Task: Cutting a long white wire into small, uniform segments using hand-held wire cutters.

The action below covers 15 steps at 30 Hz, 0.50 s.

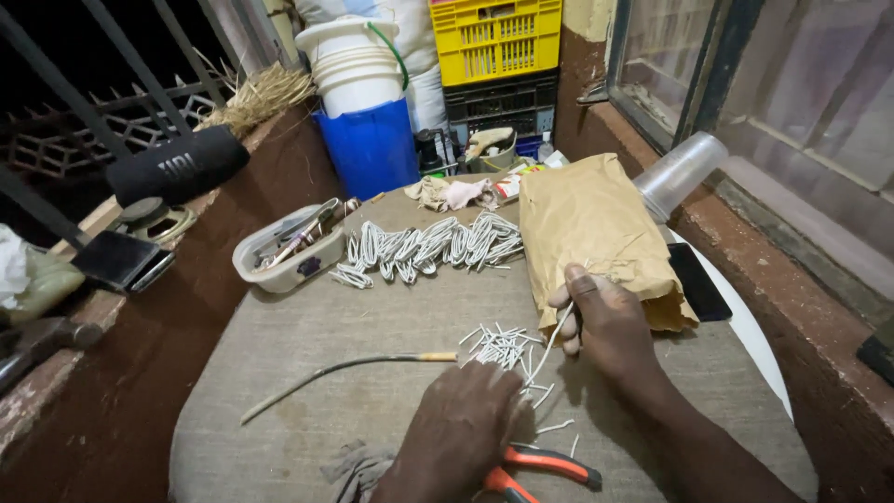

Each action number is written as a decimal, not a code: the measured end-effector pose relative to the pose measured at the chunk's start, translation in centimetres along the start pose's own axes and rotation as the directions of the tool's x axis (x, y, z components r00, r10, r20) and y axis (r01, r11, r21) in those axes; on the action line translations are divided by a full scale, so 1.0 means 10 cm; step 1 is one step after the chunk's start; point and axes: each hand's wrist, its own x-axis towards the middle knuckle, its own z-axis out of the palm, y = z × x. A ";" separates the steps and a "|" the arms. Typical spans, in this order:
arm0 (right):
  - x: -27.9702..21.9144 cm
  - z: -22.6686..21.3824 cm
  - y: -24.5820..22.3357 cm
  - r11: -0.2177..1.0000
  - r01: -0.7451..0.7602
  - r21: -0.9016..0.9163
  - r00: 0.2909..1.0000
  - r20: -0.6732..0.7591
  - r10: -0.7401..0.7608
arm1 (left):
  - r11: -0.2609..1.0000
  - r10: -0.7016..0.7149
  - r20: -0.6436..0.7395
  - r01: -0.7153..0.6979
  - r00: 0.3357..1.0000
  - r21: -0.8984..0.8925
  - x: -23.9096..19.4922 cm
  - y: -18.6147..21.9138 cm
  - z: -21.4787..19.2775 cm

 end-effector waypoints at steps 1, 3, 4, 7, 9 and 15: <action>-0.04 0.03 -0.05 1.000 -0.004 -0.003 1.000 0.006 0.004 | 1.000 -0.007 0.001 0.007 1.000 -0.001 -0.01 -0.05 0.03; -0.11 0.06 -0.15 0.991 -0.078 0.108 0.996 -0.033 0.082 | 0.990 -0.013 -0.096 0.026 0.995 0.136 0.00 -0.15 0.08; -0.03 0.04 -0.02 0.991 -0.080 0.108 0.996 -0.034 0.084 | 0.990 -0.014 -0.094 0.026 0.995 0.135 -0.01 -0.11 0.03; 0.02 0.04 0.08 0.985 0.025 0.172 0.991 0.123 -0.047 | 0.985 -0.020 -0.223 0.058 0.975 0.163 -0.01 -0.04 -0.06; -0.27 0.16 -0.18 0.945 -0.045 0.325 0.999 -0.009 0.051 | 0.962 -0.104 -0.250 0.161 0.963 0.218 0.00 -0.06 0.00; -0.08 0.22 0.31 0.902 0.214 0.374 0.976 -0.123 -0.180 | 0.950 -0.240 -0.359 0.294 0.902 0.102 -0.02 -0.09 0.02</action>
